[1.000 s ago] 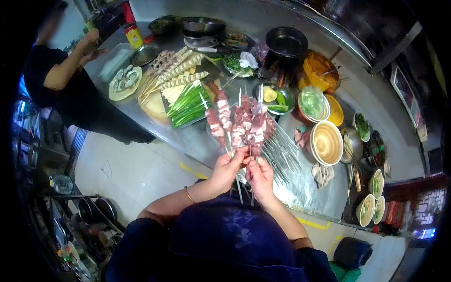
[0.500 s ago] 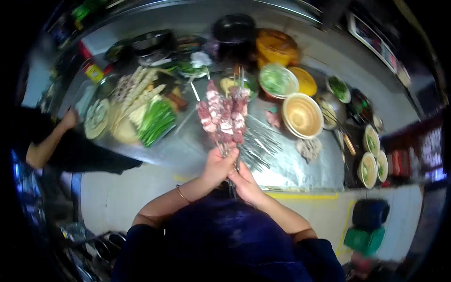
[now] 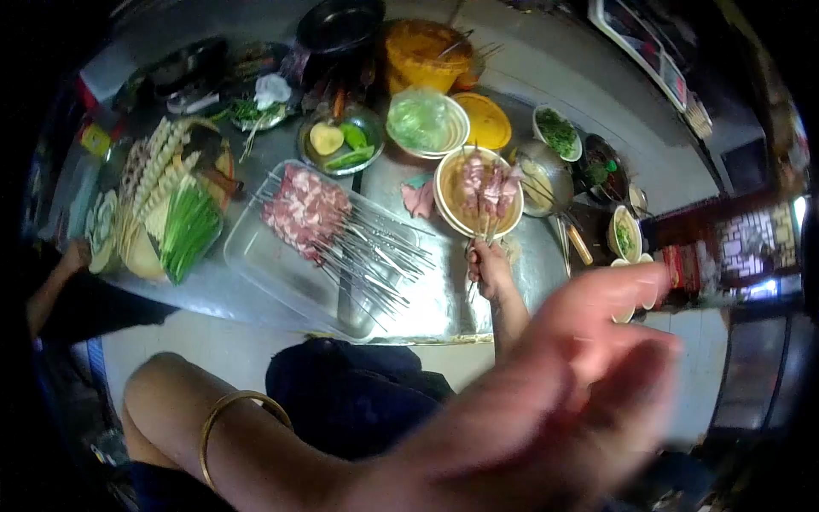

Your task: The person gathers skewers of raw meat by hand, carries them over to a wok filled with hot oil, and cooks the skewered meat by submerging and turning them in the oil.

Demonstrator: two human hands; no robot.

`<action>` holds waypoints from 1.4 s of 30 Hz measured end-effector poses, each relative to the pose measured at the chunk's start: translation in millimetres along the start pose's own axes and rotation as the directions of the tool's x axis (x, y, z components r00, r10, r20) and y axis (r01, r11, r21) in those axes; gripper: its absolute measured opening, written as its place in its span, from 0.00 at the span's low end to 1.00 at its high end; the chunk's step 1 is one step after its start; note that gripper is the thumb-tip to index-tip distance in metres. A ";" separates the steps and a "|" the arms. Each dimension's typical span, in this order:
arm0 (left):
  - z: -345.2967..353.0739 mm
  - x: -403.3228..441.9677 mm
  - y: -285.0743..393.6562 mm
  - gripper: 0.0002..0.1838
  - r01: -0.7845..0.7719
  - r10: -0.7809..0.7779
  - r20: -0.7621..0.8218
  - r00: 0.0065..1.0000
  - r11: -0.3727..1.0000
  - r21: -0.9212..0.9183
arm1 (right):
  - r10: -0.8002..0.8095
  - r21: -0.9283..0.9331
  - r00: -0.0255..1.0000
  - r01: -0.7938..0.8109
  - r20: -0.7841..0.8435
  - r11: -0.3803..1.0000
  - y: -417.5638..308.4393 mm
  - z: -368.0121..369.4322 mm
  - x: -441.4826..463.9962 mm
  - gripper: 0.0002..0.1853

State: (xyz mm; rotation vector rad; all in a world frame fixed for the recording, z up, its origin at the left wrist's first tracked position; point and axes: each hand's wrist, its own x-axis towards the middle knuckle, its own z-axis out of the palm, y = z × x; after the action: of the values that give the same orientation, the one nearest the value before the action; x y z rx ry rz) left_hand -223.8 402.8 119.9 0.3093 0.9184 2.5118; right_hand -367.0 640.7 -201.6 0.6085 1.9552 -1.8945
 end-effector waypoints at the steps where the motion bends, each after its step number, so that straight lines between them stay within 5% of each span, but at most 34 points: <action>1: 0.7 4.7 -6.1 0.28 -0.009 0.009 0.020 1.000 1.000 -0.005 | 0.027 0.057 0.996 -0.032 0.089 0.998 0.6 -7.1 5.4 0.10; 6: -6.3 18.3 -30.6 0.31 -0.049 0.048 0.050 0.998 0.999 0.013 | 0.089 0.119 0.978 -0.113 0.188 0.986 -12.1 -11.5 -6.9 0.14; 13: -21.1 15.2 -38.1 0.35 -0.154 0.149 0.048 0.988 0.979 0.131 | 0.059 0.204 0.992 -0.081 0.115 0.976 -1.2 -23.2 -11.2 0.17; 16: -46.9 4.1 -35.4 0.37 -0.259 0.306 -0.104 0.946 0.910 0.324 | 0.028 0.143 0.995 -0.041 0.094 0.989 6.7 -24.7 -10.7 0.18; 17: -67.1 2.7 -31.3 0.37 -0.235 0.340 -0.236 0.910 0.894 0.383 | 0.017 0.127 0.997 -0.026 0.075 0.992 16.6 -29.3 -11.4 0.18; 19: -124.9 -3.4 -23.0 0.36 -0.093 0.207 -0.565 0.799 0.970 0.224 | -0.118 0.148 0.989 0.130 -0.086 0.980 33.8 -43.6 -6.7 0.15; 20: -163.0 -15.8 -29.3 0.33 -0.061 0.188 -0.707 0.682 0.978 0.201 | -0.191 0.129 0.965 0.215 -0.178 0.968 35.5 -51.2 -10.3 0.14; 22: -216.8 -49.5 -51.2 0.28 -0.167 0.087 -0.926 0.366 0.986 0.027 | -0.342 0.024 0.861 0.378 -0.377 0.926 31.0 -56.3 -22.4 0.13; 24: -251.3 -88.1 -78.0 0.19 -0.260 -0.030 -0.970 0.241 0.961 -0.094 | -0.485 -0.117 0.736 0.493 -0.472 0.862 9.3 -47.5 -46.0 0.10; 26: -271.4 -118.9 -103.2 0.16 -0.299 -0.094 -0.918 0.386 0.928 -0.221 | -0.620 -0.196 0.676 0.597 -0.399 0.778 -11.3 -25.6 -66.3 0.11; 27: -274.8 -130.1 -112.6 0.15 -0.304 -0.108 -0.861 0.497 0.908 -0.289 | -0.711 -0.311 0.680 0.646 -0.181 0.697 -24.8 -5.0 -74.2 0.12; 29: -272.5 -115.1 -126.1 0.13 -0.227 -0.178 -0.807 0.563 0.905 -0.359 | -0.754 -0.453 0.583 0.784 0.303 0.424 -49.4 52.9 -83.2 0.16; 31: -271.1 -85.1 -126.4 0.12 -0.171 -0.189 -0.879 0.438 0.943 -0.287 | -0.672 -0.509 0.484 0.841 0.560 0.182 -59.5 105.8 -68.5 0.18; 36: -321.9 -48.3 -154.1 0.12 -0.003 -0.328 -0.726 0.605 0.910 -0.414 | -0.596 -0.642 0.559 0.761 0.576 0.094 -19.3 184.0 -12.9 0.26; 39: -345.2 -39.3 -166.0 0.11 0.019 -0.364 -0.654 0.664 0.882 -0.471 | -0.514 -0.752 0.703 0.640 0.491 0.157 -23.8 206.6 -34.0 0.29; 42: -342.2 -34.7 -169.7 0.11 -0.089 -0.384 -0.733 0.562 0.853 -0.515 | -0.510 -0.760 0.724 0.622 0.465 0.190 -10.2 218.5 -48.1 0.30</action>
State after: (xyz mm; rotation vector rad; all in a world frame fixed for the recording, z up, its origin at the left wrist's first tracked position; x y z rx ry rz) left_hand -257.7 311.6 -251.1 -1.1823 0.4597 2.5565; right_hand -341.6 419.6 -177.3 -0.6612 2.9080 -0.7119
